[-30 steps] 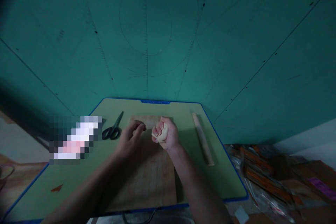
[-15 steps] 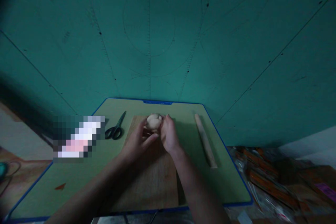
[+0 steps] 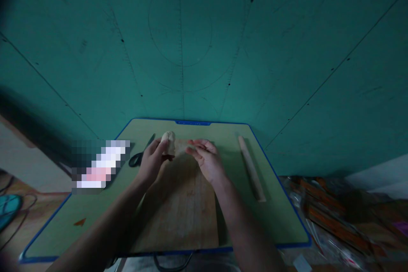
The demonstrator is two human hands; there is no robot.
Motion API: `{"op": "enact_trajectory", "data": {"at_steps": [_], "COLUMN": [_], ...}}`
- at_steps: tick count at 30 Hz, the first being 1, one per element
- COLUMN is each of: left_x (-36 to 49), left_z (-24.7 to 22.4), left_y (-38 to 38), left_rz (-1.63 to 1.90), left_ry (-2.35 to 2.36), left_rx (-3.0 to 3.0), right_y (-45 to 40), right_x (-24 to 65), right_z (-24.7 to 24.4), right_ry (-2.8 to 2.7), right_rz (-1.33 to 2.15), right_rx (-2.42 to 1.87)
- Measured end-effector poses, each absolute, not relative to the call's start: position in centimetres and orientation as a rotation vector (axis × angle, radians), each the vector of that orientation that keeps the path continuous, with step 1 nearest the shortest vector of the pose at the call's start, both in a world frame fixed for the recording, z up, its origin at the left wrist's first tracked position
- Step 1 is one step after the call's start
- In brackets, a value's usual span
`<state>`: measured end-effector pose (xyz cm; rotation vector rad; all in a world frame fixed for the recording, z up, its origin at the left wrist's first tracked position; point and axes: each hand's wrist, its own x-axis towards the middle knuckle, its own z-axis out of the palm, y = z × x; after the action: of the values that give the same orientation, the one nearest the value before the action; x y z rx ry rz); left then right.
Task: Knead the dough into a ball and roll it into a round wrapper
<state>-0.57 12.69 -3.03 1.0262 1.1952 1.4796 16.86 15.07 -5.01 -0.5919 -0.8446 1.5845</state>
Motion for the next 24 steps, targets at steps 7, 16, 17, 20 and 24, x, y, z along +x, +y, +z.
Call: {"op": "enact_trajectory", "data": {"at_steps": [7, 16, 17, 20, 24], "left_x": [0.7, 0.9, 0.8, 0.6, 0.6], "left_z": [-4.5, -5.2, -5.0, -4.3, -4.0], "left_y": [12.4, 11.7, 11.5, 11.1, 10.8], "left_rz": [1.381, 1.202, 1.166, 1.097, 1.096], "left_ry": [1.136, 1.146, 1.151, 1.123, 1.217], "left_rx": [1.244, 1.685, 1.755, 1.902, 1.856], "right_y": [14.3, 13.9, 14.0, 14.5, 14.5], "right_x": [15.9, 14.7, 14.8, 15.1, 15.5], "right_z": [-4.7, -5.6, -5.6, -5.4, -4.4], "right_ry": [-1.047, -1.204, -1.171, -1.024, -0.866], "right_rz": [1.414, 0.985, 0.998, 1.043, 1.155], "right_rx": [-0.764, -1.061, -1.069, -1.106, -1.111]}}
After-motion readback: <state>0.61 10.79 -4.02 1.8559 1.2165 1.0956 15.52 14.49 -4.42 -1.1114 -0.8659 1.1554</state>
